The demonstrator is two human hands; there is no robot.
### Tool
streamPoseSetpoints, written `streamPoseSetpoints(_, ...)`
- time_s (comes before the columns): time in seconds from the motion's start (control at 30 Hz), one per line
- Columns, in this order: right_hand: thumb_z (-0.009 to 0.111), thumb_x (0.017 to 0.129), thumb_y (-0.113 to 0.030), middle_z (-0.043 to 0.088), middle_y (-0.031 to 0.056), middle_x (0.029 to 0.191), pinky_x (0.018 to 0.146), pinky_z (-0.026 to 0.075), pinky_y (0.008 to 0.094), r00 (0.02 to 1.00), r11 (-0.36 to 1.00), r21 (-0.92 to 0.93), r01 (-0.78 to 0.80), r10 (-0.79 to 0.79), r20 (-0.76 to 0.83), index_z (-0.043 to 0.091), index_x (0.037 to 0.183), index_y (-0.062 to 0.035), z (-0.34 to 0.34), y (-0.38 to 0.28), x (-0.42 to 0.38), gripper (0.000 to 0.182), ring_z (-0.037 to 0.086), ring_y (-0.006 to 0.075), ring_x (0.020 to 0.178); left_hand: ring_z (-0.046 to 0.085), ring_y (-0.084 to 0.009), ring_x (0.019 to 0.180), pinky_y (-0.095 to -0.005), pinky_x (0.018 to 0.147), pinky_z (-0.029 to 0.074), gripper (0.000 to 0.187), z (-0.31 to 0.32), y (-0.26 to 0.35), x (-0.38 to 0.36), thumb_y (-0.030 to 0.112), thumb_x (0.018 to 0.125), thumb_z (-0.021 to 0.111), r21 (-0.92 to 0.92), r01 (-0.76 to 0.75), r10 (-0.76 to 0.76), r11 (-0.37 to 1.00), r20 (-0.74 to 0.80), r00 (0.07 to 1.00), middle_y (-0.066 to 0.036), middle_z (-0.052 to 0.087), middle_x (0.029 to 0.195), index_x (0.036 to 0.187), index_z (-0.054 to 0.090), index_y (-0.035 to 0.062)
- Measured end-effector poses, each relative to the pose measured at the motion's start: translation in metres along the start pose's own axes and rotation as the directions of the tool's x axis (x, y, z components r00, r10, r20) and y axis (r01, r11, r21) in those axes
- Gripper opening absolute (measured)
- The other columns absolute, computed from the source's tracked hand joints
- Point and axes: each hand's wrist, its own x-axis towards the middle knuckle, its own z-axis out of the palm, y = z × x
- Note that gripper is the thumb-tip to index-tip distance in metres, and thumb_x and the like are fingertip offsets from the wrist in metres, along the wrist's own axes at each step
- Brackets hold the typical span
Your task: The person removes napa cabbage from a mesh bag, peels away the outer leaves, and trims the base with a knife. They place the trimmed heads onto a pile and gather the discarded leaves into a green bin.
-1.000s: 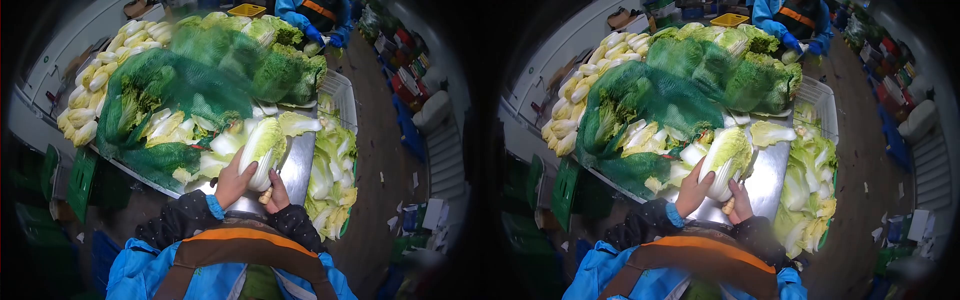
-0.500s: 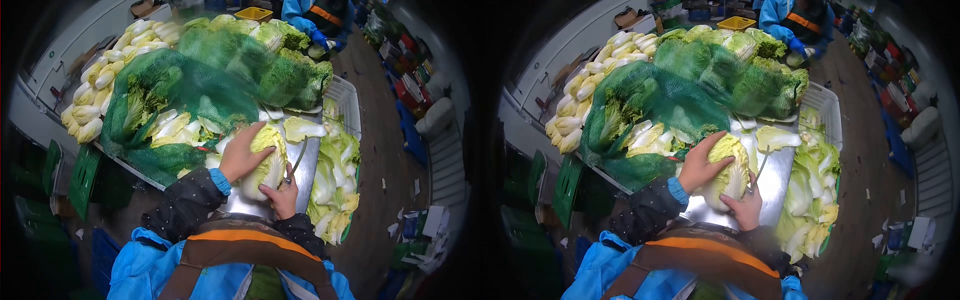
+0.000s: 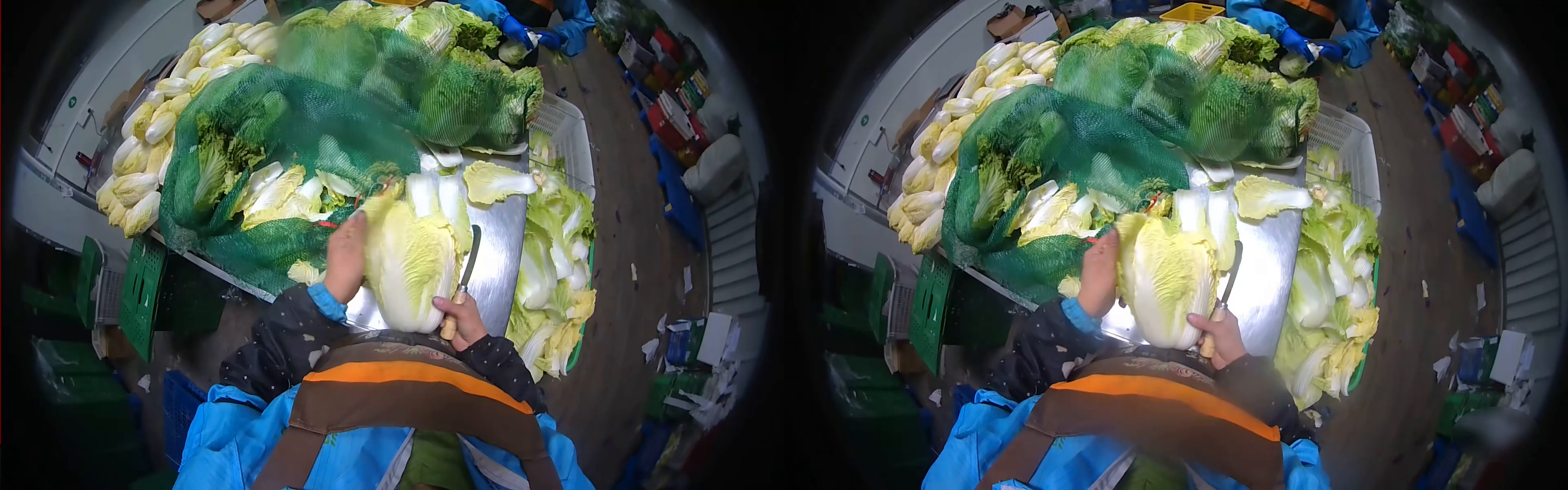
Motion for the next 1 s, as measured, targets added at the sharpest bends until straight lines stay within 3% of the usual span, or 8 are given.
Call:
streamPoseSetpoints(0.17,0.062,0.085,-0.022,0.057,0.0158,0.118,0.096,0.045,0.0423,0.997,0.883,0.463,-0.083,0.076,0.032,0.046,0.123,-0.0011,-0.015,0.008,0.01,0.046,0.058,0.0271,0.108,0.06,-0.0238,0.078,-0.0328,0.073,0.05,0.046,-0.038,-0.039,0.016,0.036,0.093,0.052,-0.115,0.363,-0.373,0.925,-0.091,0.923,-0.015,0.063,0.094,0.121,0.048,0.0001)
streamPoseSetpoints(0.23,0.062,0.086,-0.021,0.056,0.0151,0.12,0.098,0.044,0.0425,0.988,0.831,0.556,-0.02,-0.067,0.136,0.046,0.123,-0.0009,-0.002,-0.013,0.007,0.046,0.056,0.0269,0.11,0.057,-0.0291,0.093,-0.0421,0.085,0.045,0.048,-0.033,-0.036,0.01,0.031,0.088,0.059,0.893,-0.376,0.344,0.248,0.281,0.896,-0.017,0.06,0.104,0.123,0.047,0.0007)
streamPoseSetpoints(0.37,0.064,0.084,-0.014,0.063,0.004,0.092,0.059,0.053,0.0245,0.962,0.96,0.121,0.253,-0.236,-0.134,0.054,0.105,-0.0053,0.014,-0.038,0.003,0.025,0.062,0.0126,0.072,0.039,-0.0286,0.126,-0.037,0.101,0.034,0.084,0.033,0.008,-0.028,0.022,0.08,0.068,0.42,-0.087,0.002,0.903,0.2,0.98,-0.021,0.05,0.127,0.144,0.016,0.0055)
streamPoseSetpoints(0.57,0.065,0.083,-0.011,0.06,0.0024,0.081,0.047,0.043,0.0206,0.951,0.925,0.256,0.281,-0.232,-0.205,0.052,0.105,-0.0045,0.029,-0.041,0.004,0.026,0.054,0.009,0.057,0.056,-0.0259,0.109,-0.0346,0.089,0.045,0.068,0.047,0.002,-0.04,0.015,0.085,0.061,0.404,-0.164,0.004,0.9,0.369,0.929,-0.016,0.051,0.126,0.141,0.025,0.0063)
streamPoseSetpoints(0.77,0.061,0.087,-0.036,0.063,0.0067,0.092,0.043,0.045,0.0192,1.0,0.79,0.613,-0.005,0.021,-0.018,0.053,0.108,-0.0057,0.015,-0.042,0.002,0.038,0.057,0.0122,0.06,0.056,-0.0232,0.105,-0.0298,0.087,0.048,0.063,0.011,-0.001,-0.031,0.012,0.085,0.061,-0.154,0.34,-0.283,0.928,0.304,0.91,-0.013,0.052,0.119,0.136,0.026,0.0002)
streamPoseSetpoints(0.83,0.064,0.086,-0.032,0.062,0.0067,0.089,0.042,0.044,0.0198,0.995,0.848,0.525,0.072,-0.024,-0.098,0.053,0.109,-0.0056,0.022,-0.044,-0.001,0.037,0.055,0.0122,0.057,0.039,-0.0292,0.124,-0.0378,0.101,0.036,0.099,0.002,0.009,-0.026,0.024,0.075,0.076,0.519,-0.097,0.063,0.849,0.082,0.995,-0.019,0.041,0.131,0.143,0.007,0.0074)
streamPoseSetpoints(0.9,0.068,0.083,-0.025,0.061,0.0073,0.088,0.042,0.044,0.0211,0.874,0.933,-0.094,0.347,-0.358,-0.328,0.051,0.11,-0.0042,0.037,-0.052,-0.015,0.038,0.054,0.0121,0.056,0.04,-0.0265,0.124,-0.0364,0.1,0.036,0.1,0.014,0.023,-0.028,0.017,0.071,0.077,0.557,-0.288,0.197,0.779,0.218,0.956,-0.017,0.041,0.131,0.143,0.009,0.0068)
streamPoseSetpoints(1.0,0.073,0.076,-0.003,0.063,0.0107,0.095,0.055,0.049,0.0209,0.83,0.866,-0.138,0.481,-0.5,-0.246,0.05,0.113,0.004,0.064,-0.071,-0.028,0.045,0.059,0.0115,0.071,0.041,-0.0256,0.123,-0.0377,0.101,0.037,0.093,0.05,0.038,-0.034,0.008,0.072,0.073,0.137,0.005,-0.058,0.991,0.387,0.92,-0.016,0.041,0.132,0.143,0.012,0.0073)
